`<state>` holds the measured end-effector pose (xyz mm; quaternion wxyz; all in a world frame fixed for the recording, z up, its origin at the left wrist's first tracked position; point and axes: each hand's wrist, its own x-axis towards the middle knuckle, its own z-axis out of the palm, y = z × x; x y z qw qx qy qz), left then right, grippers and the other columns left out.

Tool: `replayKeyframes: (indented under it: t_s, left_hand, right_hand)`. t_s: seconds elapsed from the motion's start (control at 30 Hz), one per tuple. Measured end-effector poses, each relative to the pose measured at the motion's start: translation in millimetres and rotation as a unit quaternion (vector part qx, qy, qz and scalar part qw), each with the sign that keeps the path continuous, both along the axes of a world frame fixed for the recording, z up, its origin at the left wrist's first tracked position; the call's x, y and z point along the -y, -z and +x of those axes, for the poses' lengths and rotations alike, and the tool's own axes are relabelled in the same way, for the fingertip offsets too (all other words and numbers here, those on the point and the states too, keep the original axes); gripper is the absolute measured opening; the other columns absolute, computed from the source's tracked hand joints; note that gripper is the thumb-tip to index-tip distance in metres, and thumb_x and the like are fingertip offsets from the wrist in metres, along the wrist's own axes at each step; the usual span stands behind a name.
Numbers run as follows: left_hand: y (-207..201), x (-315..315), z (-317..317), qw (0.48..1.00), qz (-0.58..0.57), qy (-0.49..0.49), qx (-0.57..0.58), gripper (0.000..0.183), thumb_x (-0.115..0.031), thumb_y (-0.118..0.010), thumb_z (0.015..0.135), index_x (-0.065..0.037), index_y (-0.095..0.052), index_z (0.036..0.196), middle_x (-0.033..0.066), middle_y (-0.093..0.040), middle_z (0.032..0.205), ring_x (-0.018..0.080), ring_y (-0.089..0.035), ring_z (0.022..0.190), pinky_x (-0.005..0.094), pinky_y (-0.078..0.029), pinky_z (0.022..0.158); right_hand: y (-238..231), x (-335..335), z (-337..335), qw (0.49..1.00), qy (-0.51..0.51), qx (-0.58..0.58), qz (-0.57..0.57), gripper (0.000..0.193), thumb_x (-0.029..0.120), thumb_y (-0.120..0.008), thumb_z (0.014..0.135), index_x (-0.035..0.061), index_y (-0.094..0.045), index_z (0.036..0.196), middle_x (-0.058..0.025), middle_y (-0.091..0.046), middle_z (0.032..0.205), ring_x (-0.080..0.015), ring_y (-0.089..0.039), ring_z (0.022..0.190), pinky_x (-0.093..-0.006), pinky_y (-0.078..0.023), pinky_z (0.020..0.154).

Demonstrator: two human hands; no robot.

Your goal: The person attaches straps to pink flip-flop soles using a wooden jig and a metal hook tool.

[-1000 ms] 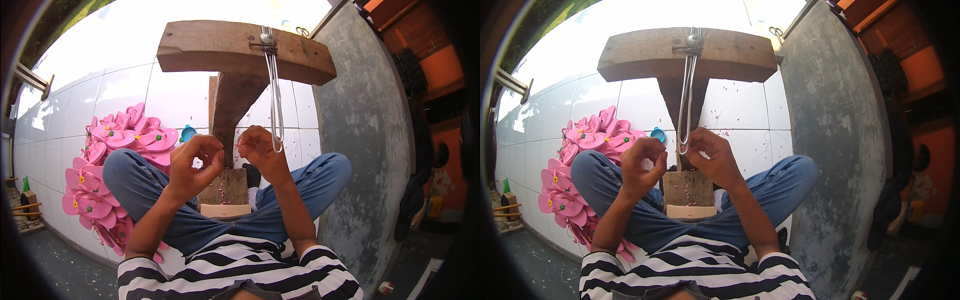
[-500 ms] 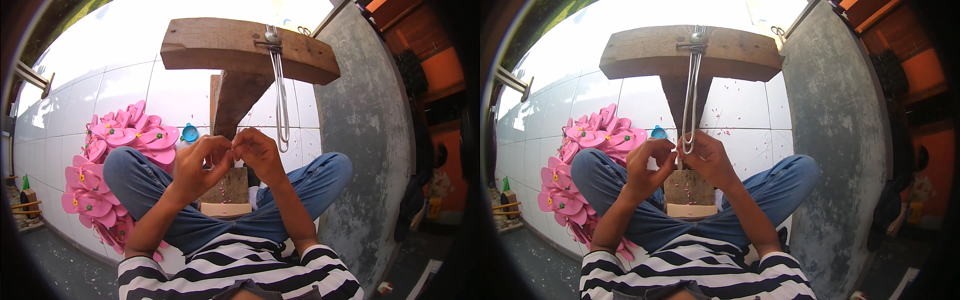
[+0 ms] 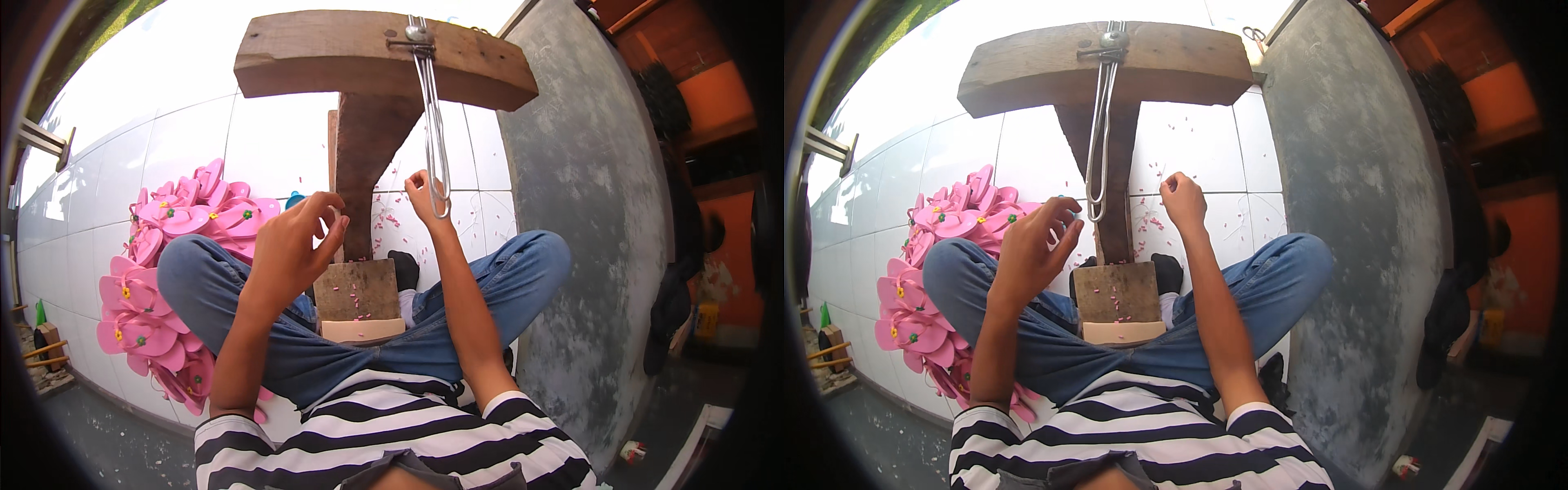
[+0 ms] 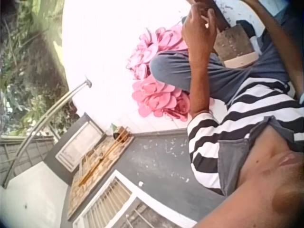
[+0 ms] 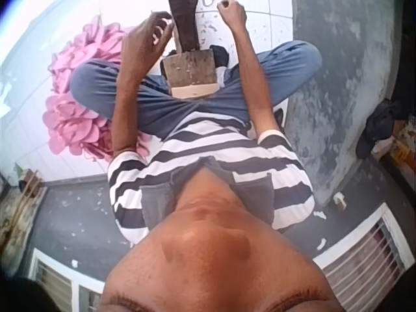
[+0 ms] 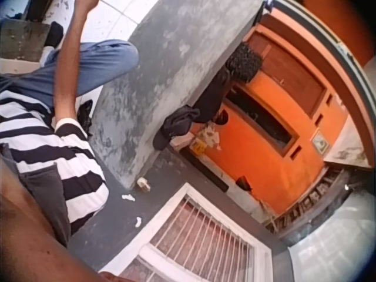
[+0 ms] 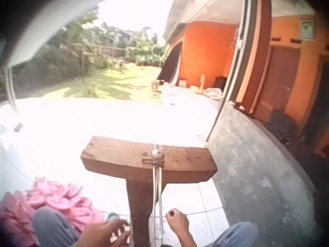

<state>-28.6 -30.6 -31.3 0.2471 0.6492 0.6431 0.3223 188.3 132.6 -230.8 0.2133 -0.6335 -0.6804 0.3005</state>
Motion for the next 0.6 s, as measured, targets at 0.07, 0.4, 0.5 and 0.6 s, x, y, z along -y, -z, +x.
replayKeyframes:
  t_s: [0.07,0.4,0.5,0.6]
  left_hand:
    - [15,3,-4,0.990,-0.009,0.093,-0.102,0.024,-0.020,-0.065,0.091,-0.007,-0.058,0.111,0.0104,-0.067,0.086,0.0254,-0.065,0.075,0.0368,-0.050,0.066]
    - [28,12,-3,0.968,-0.117,0.162,-0.154,0.036,-0.030,-0.062,0.093,-0.006,-0.054,0.119,0.0167,-0.067,0.093,0.0361,-0.064,0.091,0.0455,-0.049,0.078]
    - [27,11,-4,0.970,-0.094,0.160,-0.158,0.036,-0.030,-0.062,0.093,-0.006,-0.055,0.119,0.0167,-0.067,0.093,0.0355,-0.064,0.091,0.0451,-0.049,0.078]
    - [28,10,-3,0.970,-0.094,0.164,-0.154,0.036,-0.029,-0.062,0.093,-0.005,-0.055,0.119,0.0162,-0.067,0.093,0.0346,-0.064,0.090,0.0445,-0.049,0.078]
  right_hand:
    - [49,3,-3,0.996,-0.026,0.080,-0.038,0.019,0.022,-0.064,0.082,0.0075,-0.071,0.091,-0.0135,-0.072,0.089,-0.0319,-0.070,0.086,-0.0438,-0.054,0.077]
    - [134,44,7,0.984,-0.042,0.170,-0.031,0.019,0.022,-0.070,0.083,0.0123,-0.072,0.099,-0.0137,-0.070,0.098,-0.0339,-0.067,0.094,-0.0458,-0.053,0.081]
    - [129,44,-1,0.982,-0.068,0.177,-0.005,0.019,0.021,-0.070,0.084,0.0113,-0.070,0.100,-0.0143,-0.067,0.101,-0.0341,-0.065,0.097,-0.0465,-0.052,0.081]
    - [136,49,-2,0.980,-0.085,0.181,0.008,0.018,0.020,-0.069,0.084,0.0092,-0.069,0.098,-0.0153,-0.067,0.099,-0.0352,-0.066,0.093,-0.0470,-0.052,0.079]
